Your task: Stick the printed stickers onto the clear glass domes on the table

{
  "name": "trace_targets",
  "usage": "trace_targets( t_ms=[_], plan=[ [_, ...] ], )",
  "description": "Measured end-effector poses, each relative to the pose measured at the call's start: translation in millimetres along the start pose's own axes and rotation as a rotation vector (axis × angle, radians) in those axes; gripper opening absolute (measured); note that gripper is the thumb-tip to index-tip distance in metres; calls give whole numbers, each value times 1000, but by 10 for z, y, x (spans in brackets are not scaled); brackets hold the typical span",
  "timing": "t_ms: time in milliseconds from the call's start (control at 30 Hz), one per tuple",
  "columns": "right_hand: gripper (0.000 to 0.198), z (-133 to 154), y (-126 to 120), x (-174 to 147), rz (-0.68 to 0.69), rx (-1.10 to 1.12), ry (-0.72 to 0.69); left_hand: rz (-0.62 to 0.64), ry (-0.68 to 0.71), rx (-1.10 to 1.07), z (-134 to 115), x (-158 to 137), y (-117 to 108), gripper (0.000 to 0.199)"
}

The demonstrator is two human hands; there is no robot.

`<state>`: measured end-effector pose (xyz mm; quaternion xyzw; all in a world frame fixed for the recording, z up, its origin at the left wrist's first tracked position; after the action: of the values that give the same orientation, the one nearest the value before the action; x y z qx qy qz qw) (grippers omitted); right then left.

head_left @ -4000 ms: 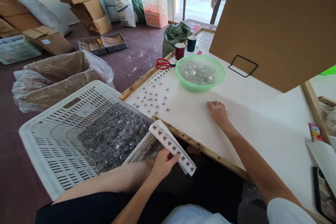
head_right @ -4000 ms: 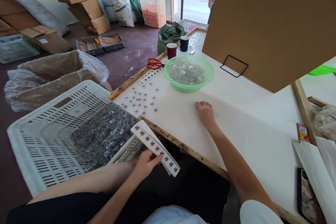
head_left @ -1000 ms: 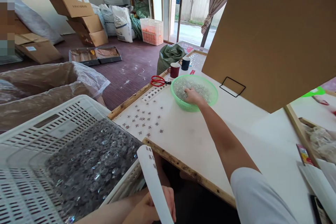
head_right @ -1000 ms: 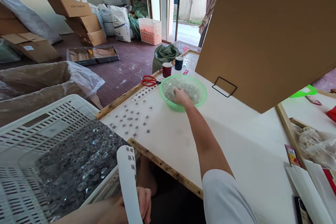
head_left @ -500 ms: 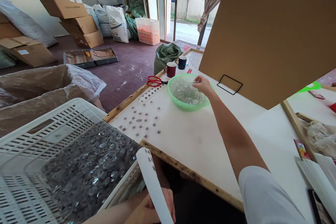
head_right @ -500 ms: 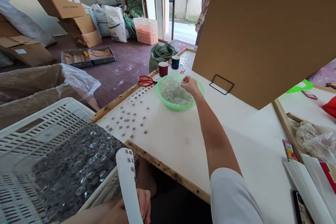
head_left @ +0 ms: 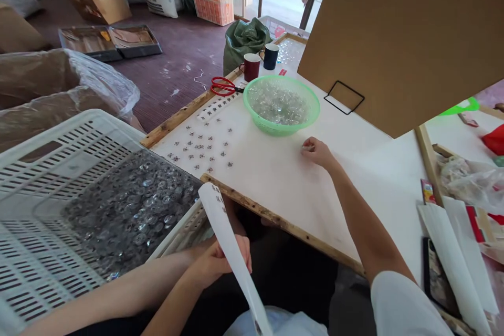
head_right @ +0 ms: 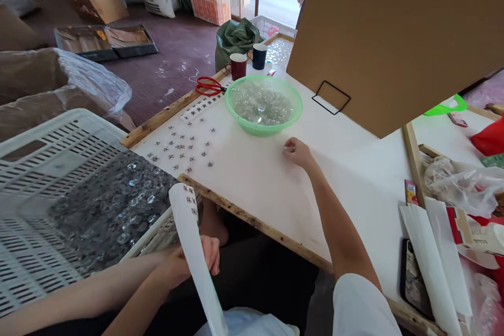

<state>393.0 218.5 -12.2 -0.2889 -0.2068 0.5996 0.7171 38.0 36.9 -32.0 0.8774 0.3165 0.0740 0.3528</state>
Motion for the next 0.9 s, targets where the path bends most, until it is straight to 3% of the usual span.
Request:
trace_targets(
  t_ms=[167,333,600,800,900],
  plan=[
    [24,153,164,55,55,-253,-211,18,1,-1,-6,-2,10,23],
    [34,131,-11,35,78,-257,-196,57,2,17,9,-18,32,22],
    [22,24,-371,-204,-245,-172,-163,61,-16,78,1,-12,51,24],
    [12,-37,-100,-707,-80,-324,-196,62,-29,64,18,1,47,23],
    [14,-66,30,-901,-73,-381,-201,65,-56,77,41,7,44,24]
  ],
)
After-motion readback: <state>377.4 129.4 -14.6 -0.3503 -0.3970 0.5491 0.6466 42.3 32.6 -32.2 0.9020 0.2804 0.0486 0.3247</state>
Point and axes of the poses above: each hand's wrist, its own x-axis towards the middle knuckle, its own y-axis out of the palm, z = x × y, the point moved 6 cm from there along x, towards the middle knuckle, and after that the axes turned 1 degree about y, right-handed, at the moved point
